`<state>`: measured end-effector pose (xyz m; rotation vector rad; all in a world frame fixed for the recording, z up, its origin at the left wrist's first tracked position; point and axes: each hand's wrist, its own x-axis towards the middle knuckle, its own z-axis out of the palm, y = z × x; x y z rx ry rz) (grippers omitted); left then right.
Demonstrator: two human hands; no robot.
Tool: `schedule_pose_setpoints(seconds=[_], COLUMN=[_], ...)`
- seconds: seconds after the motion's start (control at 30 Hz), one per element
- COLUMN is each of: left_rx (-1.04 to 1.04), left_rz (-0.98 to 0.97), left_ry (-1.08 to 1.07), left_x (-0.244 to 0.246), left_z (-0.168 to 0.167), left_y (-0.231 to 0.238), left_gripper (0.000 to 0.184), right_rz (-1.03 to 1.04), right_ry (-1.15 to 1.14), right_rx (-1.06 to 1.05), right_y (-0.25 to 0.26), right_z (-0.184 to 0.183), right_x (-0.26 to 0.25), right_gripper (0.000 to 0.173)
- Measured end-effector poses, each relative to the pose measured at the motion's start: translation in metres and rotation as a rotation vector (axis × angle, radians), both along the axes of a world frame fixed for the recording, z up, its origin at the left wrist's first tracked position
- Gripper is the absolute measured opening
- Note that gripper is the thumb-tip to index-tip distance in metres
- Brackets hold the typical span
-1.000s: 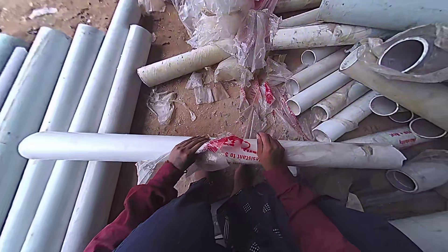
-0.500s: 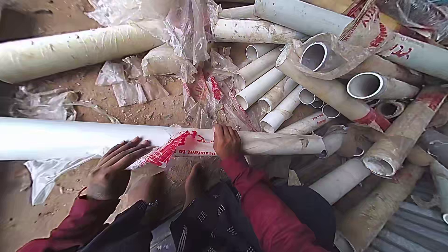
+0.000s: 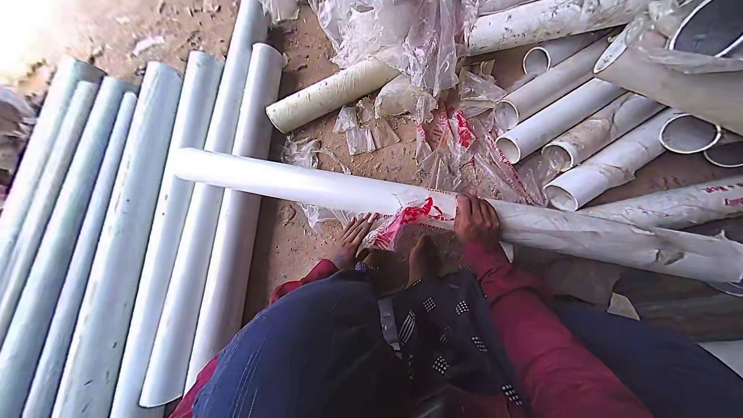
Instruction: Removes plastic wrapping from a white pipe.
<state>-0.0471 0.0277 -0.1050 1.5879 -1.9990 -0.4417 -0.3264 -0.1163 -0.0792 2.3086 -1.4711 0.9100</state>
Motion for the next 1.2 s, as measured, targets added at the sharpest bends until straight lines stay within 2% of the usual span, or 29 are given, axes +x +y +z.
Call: schedule_pose_setpoints(seconds=[0.07, 0.13, 0.2, 0.23, 0.3, 0.33, 0.37, 0.43, 0.5, 0.53, 0.6, 0.63, 0.7, 0.8, 0.9, 1.0, 1.1, 1.2], left_rx=[0.004, -0.050, -0.097, -0.072, 0.050, 0.156, 0.275, 0.475, 0.603, 0.555, 0.131, -0.027, -0.136, -0.110, -0.165, -0.245, -0.306, -0.321], left_rz=[0.054, 0.097, 0.166, 0.192, 0.170, 0.099, 0.015, -0.096, -0.156, -0.178, -0.186, -0.190, -0.194, -0.139, -0.194, -0.260, -0.283, -0.278], left_ry=[0.164, 0.325, 0.524, 0.512, 0.206, 0.047, -0.082, -0.294, -0.381, -0.372, -0.242, -0.158, -0.031, 0.121, 0.167, 0.186, 0.233, 0.302], left_x=[0.010, 0.026, 0.034, 0.037, 0.026, 0.012, -0.007, -0.048, -0.077, -0.082, -0.077, -0.071, -0.065, -0.061, -0.059, -0.060, -0.060, -0.061], left_z=[0.016, 0.047, 0.092, 0.114, 0.148, 0.160, 0.165, 0.158, 0.135, 0.119, 0.082, 0.071, 0.062, 0.057, 0.049, 0.035, 0.024, 0.019], left_y=[-0.003, -0.022, -0.053, -0.073, -0.111, -0.128, -0.142, -0.155, -0.143, -0.130, -0.106, -0.103, -0.103, -0.103, -0.106, -0.107, -0.108, -0.110], left_gripper=[0.078, 0.092, 0.089, 0.083, 0.059, 0.051, 0.054, 0.072, 0.071, 0.062, 0.031, 0.023, 0.018, 0.013, 0.009, 0.010, 0.009, 0.010], right_rz=[0.004, 0.005, 0.013, 0.016, 0.024, 0.026, 0.027, 0.020, -0.007, -0.013, -0.012, -0.023, -0.044, -0.068, -0.031, 0.019, 0.014, -0.004], right_ry=[-0.010, -0.014, -0.025, -0.028, -0.029, -0.025, -0.019, -0.018, -0.024, -0.023, -0.020, -0.021, -0.049, -0.211, -0.260, -0.164, 0.050, 0.215], right_rx=[-0.074, -0.086, -0.023, 0.010, 0.038, 0.034, 0.015, -0.016, -0.037, -0.029, -0.038, -0.076, -0.065, 0.219, 0.542, 0.744, 1.027, 1.119], right_y=[0.003, 0.004, 0.006, 0.004, -0.001, -0.002, -0.002, -0.001, -0.002, -0.002, -0.002, -0.004, -0.007, -0.009, -0.015, -0.013, -0.007, -0.002], right_z=[-0.005, -0.007, -0.003, -0.001, 0.001, 0.001, 0.000, -0.002, -0.002, 0.000, 0.001, -0.001, 0.000, 0.021, 0.060, 0.091, 0.109, 0.112], right_x=[0.001, 0.001, 0.000, 0.001, 0.002, 0.003, 0.002, 0.002, 0.003, 0.003, 0.002, 0.002, 0.002, 0.006, 0.017, 0.029, 0.046, 0.054], right_gripper=[0.021, 0.020, 0.017, 0.018, 0.018, 0.018, 0.018, 0.019, 0.020, 0.020, 0.022, 0.025, 0.029, 0.030, 0.026, 0.024, 0.028, 0.029])
